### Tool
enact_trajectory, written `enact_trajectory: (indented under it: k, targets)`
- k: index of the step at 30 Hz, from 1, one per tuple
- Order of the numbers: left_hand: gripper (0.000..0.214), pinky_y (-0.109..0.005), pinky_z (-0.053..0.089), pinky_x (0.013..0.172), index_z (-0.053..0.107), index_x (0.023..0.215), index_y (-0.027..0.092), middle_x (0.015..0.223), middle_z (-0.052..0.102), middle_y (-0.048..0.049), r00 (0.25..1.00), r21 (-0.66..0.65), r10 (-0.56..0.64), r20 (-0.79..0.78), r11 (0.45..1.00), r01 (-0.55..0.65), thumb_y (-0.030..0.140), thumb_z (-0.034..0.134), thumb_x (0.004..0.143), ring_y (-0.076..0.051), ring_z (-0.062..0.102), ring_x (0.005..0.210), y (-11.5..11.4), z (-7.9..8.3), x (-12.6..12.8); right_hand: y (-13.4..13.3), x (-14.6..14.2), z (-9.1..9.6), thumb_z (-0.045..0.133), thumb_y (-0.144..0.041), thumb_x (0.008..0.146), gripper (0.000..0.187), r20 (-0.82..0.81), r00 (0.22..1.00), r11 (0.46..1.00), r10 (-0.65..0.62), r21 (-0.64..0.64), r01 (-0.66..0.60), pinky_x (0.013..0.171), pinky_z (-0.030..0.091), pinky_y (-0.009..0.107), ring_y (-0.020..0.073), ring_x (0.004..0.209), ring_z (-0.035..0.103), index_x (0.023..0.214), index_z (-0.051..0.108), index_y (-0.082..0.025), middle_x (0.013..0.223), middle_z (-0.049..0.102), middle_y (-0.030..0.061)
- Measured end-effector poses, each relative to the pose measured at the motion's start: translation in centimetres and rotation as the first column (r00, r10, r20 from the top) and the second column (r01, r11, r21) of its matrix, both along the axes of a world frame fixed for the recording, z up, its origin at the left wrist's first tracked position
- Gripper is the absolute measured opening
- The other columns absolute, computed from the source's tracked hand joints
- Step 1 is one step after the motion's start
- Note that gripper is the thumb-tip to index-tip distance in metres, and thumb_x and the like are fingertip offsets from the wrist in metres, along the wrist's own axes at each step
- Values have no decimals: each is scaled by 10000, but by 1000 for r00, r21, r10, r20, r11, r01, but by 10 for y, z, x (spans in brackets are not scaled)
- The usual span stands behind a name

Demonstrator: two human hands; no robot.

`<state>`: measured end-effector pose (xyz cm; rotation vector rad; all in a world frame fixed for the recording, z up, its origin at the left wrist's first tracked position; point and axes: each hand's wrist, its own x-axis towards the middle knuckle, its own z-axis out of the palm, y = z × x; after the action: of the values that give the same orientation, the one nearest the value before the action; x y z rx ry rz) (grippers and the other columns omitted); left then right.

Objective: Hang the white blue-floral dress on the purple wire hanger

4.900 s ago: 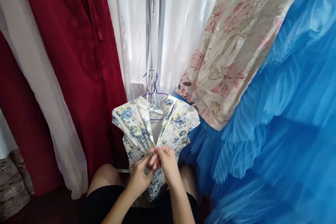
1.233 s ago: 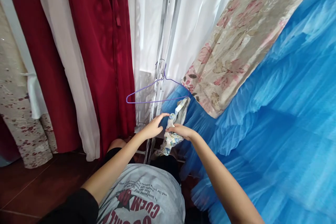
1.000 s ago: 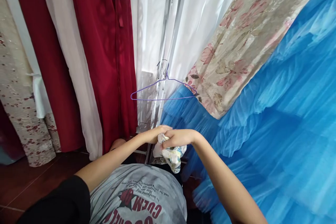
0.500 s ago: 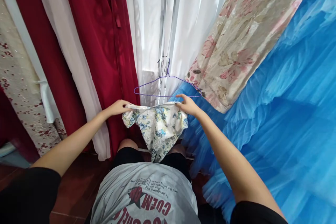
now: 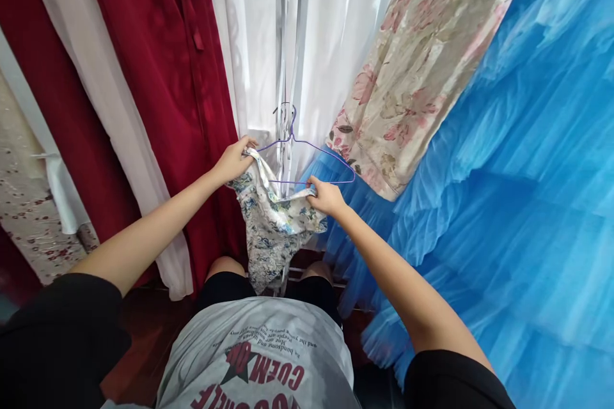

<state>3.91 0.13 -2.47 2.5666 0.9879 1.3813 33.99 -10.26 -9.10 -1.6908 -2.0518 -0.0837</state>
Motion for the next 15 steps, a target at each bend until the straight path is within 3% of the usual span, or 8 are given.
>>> enact_trajectory:
  k: [2,5,7,9,11,13,15]
  targets:
    - [322,-311,444,854,609,1144,202,1046,659,-56,998,28,60,25,998,-61,197,568,825,-229,616,950,-8,0,10,-11,13,0,593,-218,757,665,-37,999,997,-33,67,35,724,419,318,292,828,667,1414,494,-211,853,726,47]
    - [152,-310,440,808,623,970,196,920,645,-43,996,70,86,30,994,-87,220,571,829,-223,604,871,-15,2,13,-17,43,5,561,-213,764,857,-251,957,952,-144,228,203,741,457,338,293,819,671,1570,272,-162,873,732,51]
    - [86,-309,435,796,622,879,191,870,637,-39,998,91,64,15,994,-65,215,555,830,-216,596,840,-16,4,11,-11,63,13,580,-264,779,812,-369,918,943,-142,233,239,771,480,354,294,859,668,1547,353,-131,925,744,80]
    - [104,-309,433,800,638,852,187,874,644,-43,999,88,53,11,995,-54,218,541,837,-214,594,840,-14,7,7,-4,79,26,598,-302,775,620,-407,910,972,-83,169,164,799,490,356,291,897,666,1364,597,-112,964,749,105]
    - [147,-310,431,806,669,865,183,927,659,-52,997,62,71,41,995,-73,232,533,842,-212,591,855,-9,10,0,0,90,40,612,-345,773,382,-408,913,993,-22,100,69,766,498,342,276,838,669,1040,756,-113,881,748,96]
    - [165,-306,423,814,692,871,178,959,665,-57,987,-14,116,115,993,-115,241,548,820,-207,581,866,-1,12,-7,-4,98,52,658,-410,762,303,-437,899,1000,3,12,2,680,500,326,248,703,657,810,762,-129,719,717,68]
    - [152,-300,418,799,695,828,165,899,666,-52,971,-130,159,177,982,-137,256,581,783,-201,572,839,8,14,-13,-12,101,61,719,-453,736,319,-575,818,982,22,-140,-125,629,509,325,239,639,654,759,747,-136,668,709,65]
